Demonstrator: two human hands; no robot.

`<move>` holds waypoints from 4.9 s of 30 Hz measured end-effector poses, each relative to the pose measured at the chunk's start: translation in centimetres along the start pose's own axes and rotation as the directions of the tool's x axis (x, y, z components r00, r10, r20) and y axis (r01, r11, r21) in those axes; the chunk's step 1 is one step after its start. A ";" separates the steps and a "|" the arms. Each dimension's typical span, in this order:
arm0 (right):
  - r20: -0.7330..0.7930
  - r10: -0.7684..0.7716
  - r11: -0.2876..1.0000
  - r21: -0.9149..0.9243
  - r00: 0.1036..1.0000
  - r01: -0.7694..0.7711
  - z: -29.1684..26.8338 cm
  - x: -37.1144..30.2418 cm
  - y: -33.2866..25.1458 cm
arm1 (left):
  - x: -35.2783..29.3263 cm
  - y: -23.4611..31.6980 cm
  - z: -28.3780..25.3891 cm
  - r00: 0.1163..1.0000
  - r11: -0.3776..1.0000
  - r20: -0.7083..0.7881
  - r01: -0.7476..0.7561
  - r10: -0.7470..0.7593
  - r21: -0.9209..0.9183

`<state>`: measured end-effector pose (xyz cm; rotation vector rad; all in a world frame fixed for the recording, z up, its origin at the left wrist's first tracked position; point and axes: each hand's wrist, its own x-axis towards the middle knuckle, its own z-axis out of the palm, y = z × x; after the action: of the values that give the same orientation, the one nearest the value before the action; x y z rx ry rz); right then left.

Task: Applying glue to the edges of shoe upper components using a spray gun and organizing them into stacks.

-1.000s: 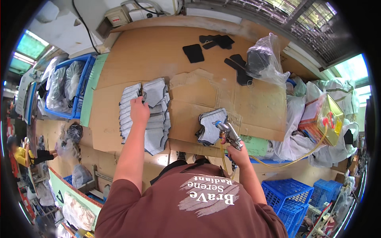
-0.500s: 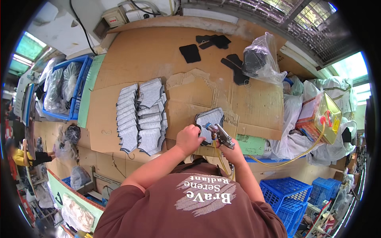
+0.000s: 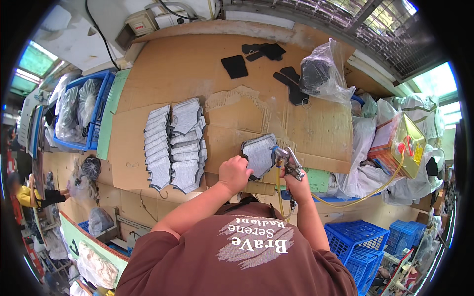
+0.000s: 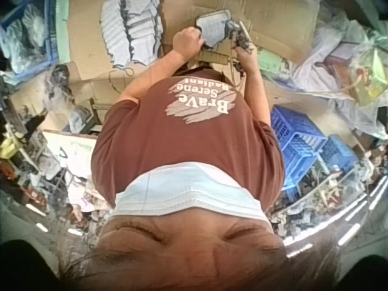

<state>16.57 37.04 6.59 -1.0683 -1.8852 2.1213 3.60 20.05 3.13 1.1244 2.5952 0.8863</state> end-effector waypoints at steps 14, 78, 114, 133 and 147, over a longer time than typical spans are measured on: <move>0.105 0.040 0.998 -0.054 0.994 -0.035 -0.2 -0.8 -0.4 | 2.4 -9.5 -4.0 0.850 0.804 -0.182 0.368 -0.494 -0.467; 0.219 0.053 0.994 -0.110 0.974 -0.029 1.2 -0.6 -0.9 | 0.8 -11.3 -6.1 0.919 0.970 -0.311 0.213 -0.240 -0.120; 0.093 0.018 1.000 0.021 0.995 -0.020 -0.3 -0.7 -0.2 | -1.1 -0.6 0.7 0.997 0.997 0.042 0.060 -0.058 -0.049; 0.141 0.012 1.000 0.022 0.990 -0.015 -0.3 -0.8 0.2 | -1.4 -15.6 -6.8 0.834 0.907 -0.361 0.363 -0.418 -0.214; 0.185 0.100 0.987 -0.147 0.978 -0.073 1.4 -0.3 -0.7 | -1.0 -2.3 -2.9 0.999 0.982 -0.028 -0.033 0.028 -0.188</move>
<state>15.77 35.87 7.39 -1.0217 -2.1390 2.2415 1.80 16.81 4.05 1.1097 2.4567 1.1332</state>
